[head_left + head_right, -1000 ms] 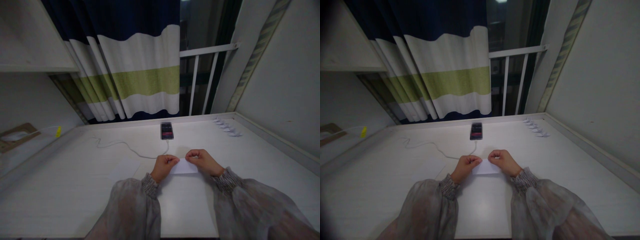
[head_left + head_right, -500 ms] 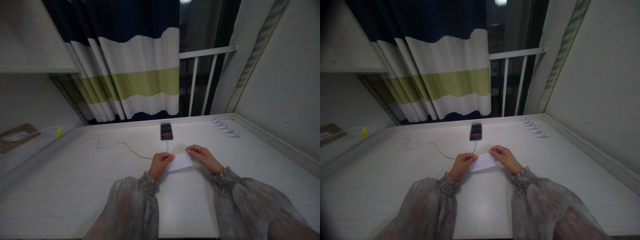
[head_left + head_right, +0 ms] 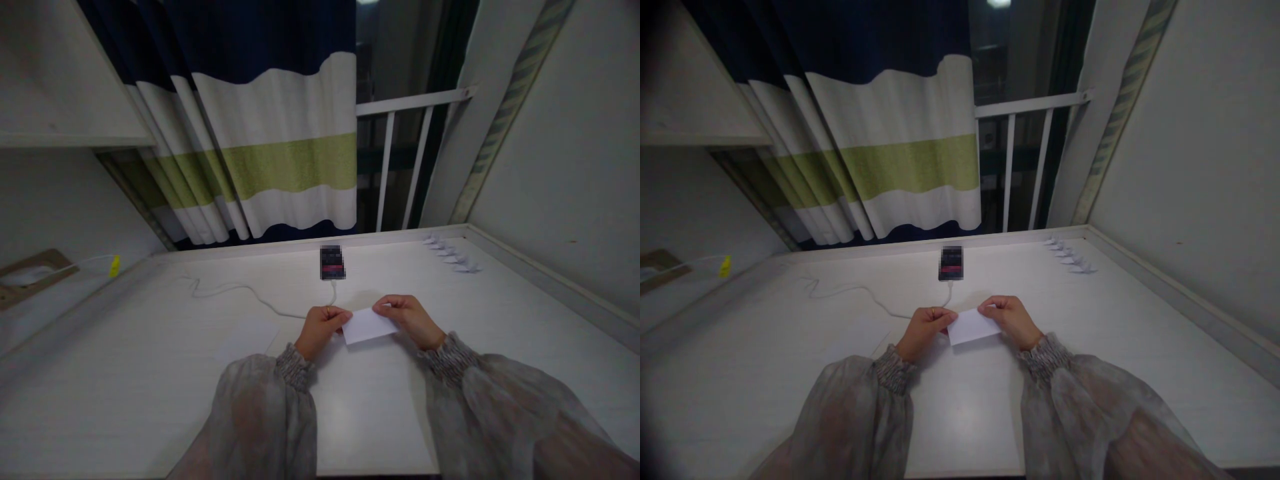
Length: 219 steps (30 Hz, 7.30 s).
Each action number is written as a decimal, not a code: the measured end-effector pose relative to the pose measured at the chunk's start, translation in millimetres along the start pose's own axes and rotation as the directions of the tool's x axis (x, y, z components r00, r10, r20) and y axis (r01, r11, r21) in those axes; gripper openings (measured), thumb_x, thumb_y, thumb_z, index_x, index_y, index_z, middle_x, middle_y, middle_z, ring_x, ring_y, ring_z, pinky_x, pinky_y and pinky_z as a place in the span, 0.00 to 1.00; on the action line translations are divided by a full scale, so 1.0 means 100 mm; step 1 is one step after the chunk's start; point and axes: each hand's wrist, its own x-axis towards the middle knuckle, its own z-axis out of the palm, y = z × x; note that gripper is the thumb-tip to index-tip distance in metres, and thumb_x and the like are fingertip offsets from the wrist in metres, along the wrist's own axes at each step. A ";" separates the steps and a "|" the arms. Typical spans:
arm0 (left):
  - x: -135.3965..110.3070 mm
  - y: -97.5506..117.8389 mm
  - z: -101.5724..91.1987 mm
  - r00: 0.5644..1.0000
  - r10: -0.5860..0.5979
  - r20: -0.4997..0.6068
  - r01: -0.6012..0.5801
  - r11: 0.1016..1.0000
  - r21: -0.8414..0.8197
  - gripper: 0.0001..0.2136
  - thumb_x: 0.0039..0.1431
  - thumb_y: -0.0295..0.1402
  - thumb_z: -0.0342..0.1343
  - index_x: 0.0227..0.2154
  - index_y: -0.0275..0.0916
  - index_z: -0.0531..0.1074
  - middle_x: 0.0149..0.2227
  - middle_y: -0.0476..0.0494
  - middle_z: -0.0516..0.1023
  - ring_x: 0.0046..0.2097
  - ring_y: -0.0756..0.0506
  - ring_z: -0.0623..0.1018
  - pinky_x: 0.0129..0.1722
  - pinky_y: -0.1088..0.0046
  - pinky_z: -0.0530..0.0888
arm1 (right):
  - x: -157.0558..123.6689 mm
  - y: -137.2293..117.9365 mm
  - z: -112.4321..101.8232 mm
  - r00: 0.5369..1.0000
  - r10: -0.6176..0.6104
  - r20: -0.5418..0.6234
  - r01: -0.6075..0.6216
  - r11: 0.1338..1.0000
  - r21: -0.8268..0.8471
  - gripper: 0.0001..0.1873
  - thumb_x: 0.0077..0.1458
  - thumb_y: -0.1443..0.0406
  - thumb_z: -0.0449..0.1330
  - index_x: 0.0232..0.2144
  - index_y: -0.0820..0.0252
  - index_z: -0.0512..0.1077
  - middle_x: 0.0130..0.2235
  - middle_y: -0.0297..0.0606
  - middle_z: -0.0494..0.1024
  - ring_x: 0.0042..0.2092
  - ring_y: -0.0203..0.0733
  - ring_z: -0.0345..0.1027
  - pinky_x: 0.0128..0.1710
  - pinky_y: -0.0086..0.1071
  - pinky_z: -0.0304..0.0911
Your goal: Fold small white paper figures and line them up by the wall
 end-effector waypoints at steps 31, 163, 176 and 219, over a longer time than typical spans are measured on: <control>0.03 0.02 0.10 0.973 0.018 -0.229 -0.059 0.983 -0.174 0.12 0.37 0.37 0.60 0.24 0.33 0.72 0.21 0.49 0.73 0.22 0.54 0.68 0.23 0.79 0.64 | 0.01 0.14 0.20 0.984 -0.033 0.173 0.024 0.998 0.052 0.18 0.38 0.57 0.62 0.30 0.64 0.67 0.24 0.33 0.73 0.25 0.33 0.66 0.26 0.28 0.62; -0.16 0.14 0.18 0.993 0.114 -0.044 -0.115 0.993 -0.039 0.10 0.40 0.35 0.60 0.23 0.32 0.74 0.19 0.46 0.74 0.22 0.51 0.73 0.24 0.77 0.68 | -0.12 0.00 0.10 0.948 -0.318 0.020 0.318 0.938 -0.138 0.13 0.46 0.57 0.57 0.22 0.62 0.72 0.24 0.34 0.69 0.27 0.34 0.60 0.26 0.28 0.54; -0.13 0.12 0.17 0.993 0.113 0.022 -0.113 0.994 -0.002 0.13 0.37 0.38 0.61 0.24 0.32 0.73 0.22 0.46 0.74 0.23 0.53 0.70 0.25 0.78 0.67 | -0.08 0.02 0.08 0.941 -0.316 0.118 0.334 0.920 -0.204 0.15 0.46 0.57 0.56 0.19 0.62 0.71 0.22 0.32 0.65 0.26 0.33 0.57 0.25 0.27 0.53; -0.06 0.07 0.13 0.992 0.055 -0.110 -0.065 0.994 -0.092 0.10 0.37 0.34 0.61 0.19 0.32 0.70 0.18 0.51 0.69 0.22 0.55 0.65 0.24 0.78 0.61 | -0.05 0.06 0.15 0.970 -0.100 0.223 0.165 0.940 -0.297 0.16 0.46 0.57 0.54 0.21 0.65 0.71 0.21 0.35 0.71 0.25 0.34 0.61 0.28 0.29 0.57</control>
